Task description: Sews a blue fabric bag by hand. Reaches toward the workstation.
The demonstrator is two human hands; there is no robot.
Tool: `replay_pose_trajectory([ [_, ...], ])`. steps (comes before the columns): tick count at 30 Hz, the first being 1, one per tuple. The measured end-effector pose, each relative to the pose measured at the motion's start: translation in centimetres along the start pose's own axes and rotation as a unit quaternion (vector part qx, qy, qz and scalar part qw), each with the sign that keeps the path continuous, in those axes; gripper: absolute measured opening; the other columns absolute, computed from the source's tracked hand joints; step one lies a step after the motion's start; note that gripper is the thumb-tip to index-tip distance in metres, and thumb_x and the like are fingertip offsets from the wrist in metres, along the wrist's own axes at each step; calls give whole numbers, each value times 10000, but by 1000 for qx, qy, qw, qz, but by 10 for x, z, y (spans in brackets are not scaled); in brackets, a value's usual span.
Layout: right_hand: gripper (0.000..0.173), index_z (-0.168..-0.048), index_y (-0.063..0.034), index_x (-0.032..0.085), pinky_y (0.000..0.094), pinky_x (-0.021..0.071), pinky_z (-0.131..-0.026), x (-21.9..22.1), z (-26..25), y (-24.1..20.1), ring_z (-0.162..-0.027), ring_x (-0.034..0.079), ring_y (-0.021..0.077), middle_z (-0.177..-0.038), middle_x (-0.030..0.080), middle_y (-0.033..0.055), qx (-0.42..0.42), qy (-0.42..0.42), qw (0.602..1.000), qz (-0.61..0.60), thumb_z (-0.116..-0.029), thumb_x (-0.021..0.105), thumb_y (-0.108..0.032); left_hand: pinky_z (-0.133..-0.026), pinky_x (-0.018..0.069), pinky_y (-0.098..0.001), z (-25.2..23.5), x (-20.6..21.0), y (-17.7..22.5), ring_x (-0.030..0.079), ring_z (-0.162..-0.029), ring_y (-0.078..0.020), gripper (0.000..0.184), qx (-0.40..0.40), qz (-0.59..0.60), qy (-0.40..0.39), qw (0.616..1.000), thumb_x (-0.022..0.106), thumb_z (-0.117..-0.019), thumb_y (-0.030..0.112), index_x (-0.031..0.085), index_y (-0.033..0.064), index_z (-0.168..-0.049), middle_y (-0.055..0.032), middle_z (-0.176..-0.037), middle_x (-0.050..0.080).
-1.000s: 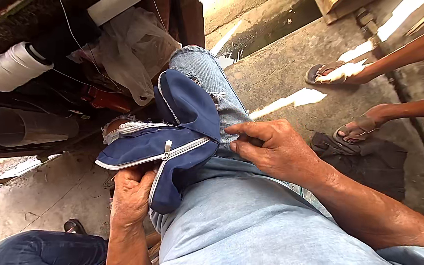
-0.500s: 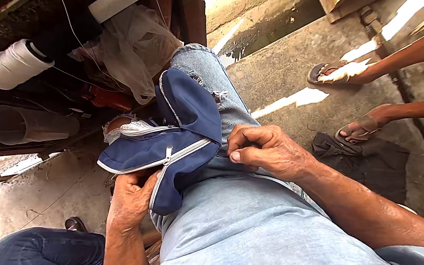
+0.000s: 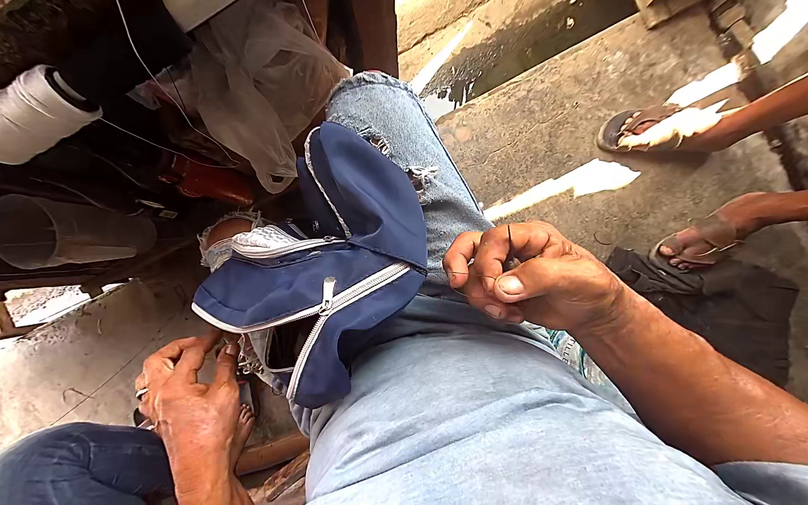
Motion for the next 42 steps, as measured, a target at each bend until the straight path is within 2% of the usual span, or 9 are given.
replay_pose_trajectory([
  [3, 109, -882, -84, 657, 183, 481, -477, 1, -3, 2, -585, 603, 66, -1015, 700, 120, -10, -8, 999, -50, -964, 625, -149, -992, 475, -345, 2, -1, 48, 614, -1090, -167, 257, 139, 152, -27, 978, 601, -997, 258, 777, 70, -992, -93, -1076, 691],
  [8, 88, -938, -97, 665, 127, 440, -423, -2, 5, 1, -493, 562, 3, -715, 666, 1, 100, -70, 992, 37, -984, 596, -125, -959, 549, -207, -21, 38, 107, 664, -1048, 31, 217, 197, 517, -285, 782, 556, -1044, 162, 751, 195, -1133, 136, -1101, 740],
  [11, 119, -889, -101, 666, 146, 396, -395, -12, 13, -8, -455, 512, 3, -621, 606, -34, 173, -14, 951, 257, -972, 581, -99, -804, 481, -68, -28, 41, 130, 600, -813, 146, 123, 59, 433, -253, 863, 608, -903, 9, 665, 97, -840, 159, -778, 661],
  [18, 124, -850, -89, 686, 164, 417, -406, -16, 14, -15, -467, 526, 24, -619, 614, -23, 118, 44, 917, 377, -945, 607, -86, -758, 460, -94, -40, 41, 144, 563, -758, 92, 97, -16, 281, -282, 917, 636, -907, 21, 627, 47, -815, 80, -733, 607],
  [20, 116, -852, -88, 685, 170, 418, -409, -15, 11, -14, -467, 524, 31, -618, 612, -18, 105, 50, 918, 380, -939, 609, -83, -767, 434, -136, -39, 39, 146, 539, -767, 41, 85, -22, 227, -308, 924, 612, -932, 5, 645, -34, -864, 11, -766, 598],
  [29, 105, -863, -94, 689, 175, 425, -417, -10, 4, -14, -477, 525, 28, -617, 602, -32, 62, 77, 907, 410, -938, 615, -97, -823, 448, -111, -32, 38, 133, 573, -850, 81, 98, 53, 194, -276, 940, 676, -912, 96, 694, 0, -928, 29, -842, 653],
  [35, 109, -1036, -98, 701, 154, 460, -477, -4, 0, -16, -549, 538, -3, -738, 630, -64, 33, 111, 886, 449, -946, 668, -148, -826, 421, -69, -29, 24, 139, 537, -866, 51, 112, -131, 319, -217, 913, 494, -986, -77, 552, -156, -1041, -92, -913, 585],
  [39, 210, -1136, -58, 681, 157, 496, -507, 10, -17, -22, -590, 558, 10, -786, 626, -47, -59, 137, 887, 437, -945, 661, -145, -1108, 394, -308, -40, 80, 61, 580, -1259, -228, 359, 11, 118, -315, 942, 482, -1047, 103, 610, -144, -1274, -265, -1290, 643],
  [42, 200, -1134, -45, 690, 159, 501, -520, 18, -35, -22, -604, 568, 9, -781, 638, -45, -85, 104, 892, 432, -972, 671, -162, -1050, 416, -221, -44, 93, 38, 593, -1165, -146, 309, -89, 189, -336, 918, 466, -1041, 37, 607, -142, -1250, -222, -1236, 656],
])
Point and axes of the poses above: each hand's wrist, its own z-axis away from the middle knuckle, its own x-axis out of the palm, y = z × x, the point moved 4 cm from there along -z, towards the middle knuckle
